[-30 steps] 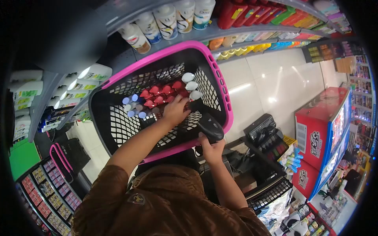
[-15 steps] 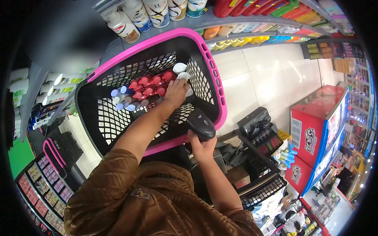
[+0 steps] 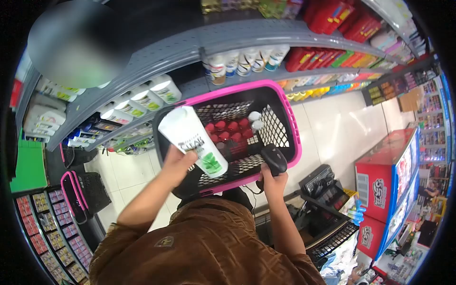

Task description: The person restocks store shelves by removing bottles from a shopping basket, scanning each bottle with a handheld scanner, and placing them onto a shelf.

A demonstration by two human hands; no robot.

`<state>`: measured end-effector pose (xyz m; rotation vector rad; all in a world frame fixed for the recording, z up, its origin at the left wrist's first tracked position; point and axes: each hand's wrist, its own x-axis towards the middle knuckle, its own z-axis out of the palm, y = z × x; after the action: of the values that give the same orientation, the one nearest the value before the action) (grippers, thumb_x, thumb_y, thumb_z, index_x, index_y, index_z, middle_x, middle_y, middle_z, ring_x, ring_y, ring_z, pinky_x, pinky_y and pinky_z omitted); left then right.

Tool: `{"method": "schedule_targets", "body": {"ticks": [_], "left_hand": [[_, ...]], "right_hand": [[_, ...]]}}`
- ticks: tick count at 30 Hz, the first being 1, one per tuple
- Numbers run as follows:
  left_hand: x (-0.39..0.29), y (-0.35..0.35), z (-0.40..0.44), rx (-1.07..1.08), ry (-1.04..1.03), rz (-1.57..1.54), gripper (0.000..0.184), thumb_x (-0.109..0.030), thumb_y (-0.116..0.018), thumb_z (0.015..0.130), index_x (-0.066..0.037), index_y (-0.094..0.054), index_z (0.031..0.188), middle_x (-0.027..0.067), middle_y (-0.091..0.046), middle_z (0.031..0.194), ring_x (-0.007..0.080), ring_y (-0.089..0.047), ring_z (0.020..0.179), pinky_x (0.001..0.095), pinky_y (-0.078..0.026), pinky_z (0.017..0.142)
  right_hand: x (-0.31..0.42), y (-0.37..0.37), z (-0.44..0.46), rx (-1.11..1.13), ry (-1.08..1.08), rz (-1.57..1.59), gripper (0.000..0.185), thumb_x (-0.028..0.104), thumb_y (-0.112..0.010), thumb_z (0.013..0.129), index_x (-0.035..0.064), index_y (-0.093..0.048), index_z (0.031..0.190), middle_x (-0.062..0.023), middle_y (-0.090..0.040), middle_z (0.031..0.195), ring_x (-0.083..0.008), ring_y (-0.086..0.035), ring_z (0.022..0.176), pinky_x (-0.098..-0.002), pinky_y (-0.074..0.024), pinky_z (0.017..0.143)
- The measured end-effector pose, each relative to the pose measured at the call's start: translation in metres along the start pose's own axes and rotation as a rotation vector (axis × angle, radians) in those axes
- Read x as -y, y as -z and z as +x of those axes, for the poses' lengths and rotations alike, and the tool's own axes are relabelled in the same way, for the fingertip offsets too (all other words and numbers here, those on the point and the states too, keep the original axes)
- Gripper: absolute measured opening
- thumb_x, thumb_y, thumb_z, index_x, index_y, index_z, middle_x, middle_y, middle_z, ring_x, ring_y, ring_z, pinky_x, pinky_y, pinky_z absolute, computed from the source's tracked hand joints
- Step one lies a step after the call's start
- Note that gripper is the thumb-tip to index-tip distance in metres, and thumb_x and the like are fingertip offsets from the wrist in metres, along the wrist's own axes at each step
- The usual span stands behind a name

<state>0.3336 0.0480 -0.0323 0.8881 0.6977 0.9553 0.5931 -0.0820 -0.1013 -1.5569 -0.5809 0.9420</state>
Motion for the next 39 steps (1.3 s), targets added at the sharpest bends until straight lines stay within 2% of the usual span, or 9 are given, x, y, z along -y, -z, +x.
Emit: {"method": "schedule_targets", "body": {"ticks": [2,5,6,9,13,19,31,37,39], "left_hand": [[0.027,0.021,-0.014,-0.154,0.164,-0.106,0.048,-0.025,-0.068,0.104,-0.003,-0.052,0.143,0.0086,-0.066,0.125,0.0171,-0.063,0.119,0.0371,-0.049,0.106],[0.014,0.058,-0.034,-0.189,0.461,-0.444,0.061,-0.061,-0.059,0.101,-0.006,-0.058,0.128,0.0097,-0.069,0.103,0.0198,-0.070,0.083,0.0354,-0.059,0.071],[0.010,0.077,-0.041,-0.016,0.459,-0.628,0.078,-0.076,-0.051,0.096,-0.006,-0.057,0.132,0.0096,-0.067,0.098,0.0199,-0.066,0.075,0.0360,-0.055,0.063],[-0.019,0.098,-0.069,0.510,0.587,-1.405,0.086,-0.078,-0.046,0.096,-0.003,-0.050,0.138,0.0082,-0.048,0.097,0.0178,-0.051,0.066,0.0328,-0.047,0.056],[-0.039,0.117,-0.084,0.591,0.414,-1.116,0.074,-0.071,-0.052,0.092,-0.005,-0.053,0.126,0.0047,-0.045,0.098,0.0176,-0.044,0.082,0.0311,-0.043,0.059],[-0.062,0.154,-0.109,0.593,0.447,-1.130,0.068,-0.071,-0.052,0.090,-0.008,-0.053,0.116,0.0030,-0.044,0.095,0.0154,-0.045,0.079,0.0302,-0.042,0.060],[-0.071,0.160,-0.123,0.512,0.421,-1.065,0.064,-0.068,-0.057,0.089,-0.006,-0.055,0.103,0.0037,-0.045,0.087,0.0150,-0.042,0.075,0.0274,-0.038,0.064],[-0.068,0.149,-0.120,0.443,0.374,-0.971,0.070,-0.065,-0.052,0.097,-0.002,-0.055,0.128,0.0105,-0.057,0.101,0.0215,-0.057,0.087,0.0324,-0.050,0.075],[-0.073,0.130,-0.119,0.095,0.274,-0.593,0.075,-0.061,-0.048,0.103,-0.001,-0.044,0.149,0.0159,-0.061,0.126,0.0282,-0.065,0.106,0.0417,-0.056,0.091]], "right_hand": [[0.020,-0.031,-0.024,0.045,0.028,-0.002,0.013,0.006,-0.071,0.096,-0.0016,-0.068,0.106,-0.0040,-0.065,0.074,-0.0110,-0.061,0.059,-0.0269,-0.0489,0.056],[0.042,-0.077,-0.064,0.131,0.096,-0.012,0.015,0.003,-0.070,0.095,-0.0023,-0.069,0.109,-0.0036,-0.066,0.078,-0.0097,-0.060,0.061,-0.0263,-0.0488,0.057],[0.050,-0.091,-0.078,0.187,0.070,-0.026,0.017,0.000,-0.068,0.094,-0.0030,-0.068,0.111,-0.0044,-0.067,0.080,-0.0112,-0.062,0.061,-0.0270,-0.0498,0.057],[0.072,-0.129,-0.121,0.289,0.007,-0.029,0.021,-0.003,-0.067,0.092,-0.0039,-0.067,0.113,-0.0043,-0.067,0.083,-0.0118,-0.062,0.063,-0.0268,-0.0506,0.059],[0.092,-0.158,-0.167,0.429,0.085,-0.143,0.031,0.000,-0.077,0.085,-0.0033,-0.069,0.116,-0.0035,-0.073,0.093,-0.0094,-0.066,0.085,-0.0272,-0.0534,0.077],[0.106,-0.203,-0.198,0.667,0.518,-0.490,0.042,0.007,-0.083,0.072,-0.0013,-0.066,0.110,-0.0130,-0.072,0.092,-0.0256,-0.073,0.079,-0.0328,-0.0559,0.070],[0.108,-0.223,-0.201,0.776,0.592,-0.674,0.037,0.009,-0.081,0.062,0.0013,-0.061,0.093,-0.0137,-0.060,0.080,-0.0385,-0.064,0.067,-0.0435,-0.0507,0.058],[0.101,-0.200,-0.193,0.615,0.458,-0.434,0.044,0.005,-0.081,0.072,-0.0031,-0.066,0.113,-0.0145,-0.073,0.099,-0.0196,-0.074,0.087,-0.0331,-0.0567,0.076],[0.100,-0.190,-0.180,0.601,0.427,-0.348,0.046,0.002,-0.079,0.081,-0.0045,-0.064,0.124,-0.0131,-0.074,0.110,-0.0120,-0.069,0.097,-0.0302,-0.0545,0.085]]}}
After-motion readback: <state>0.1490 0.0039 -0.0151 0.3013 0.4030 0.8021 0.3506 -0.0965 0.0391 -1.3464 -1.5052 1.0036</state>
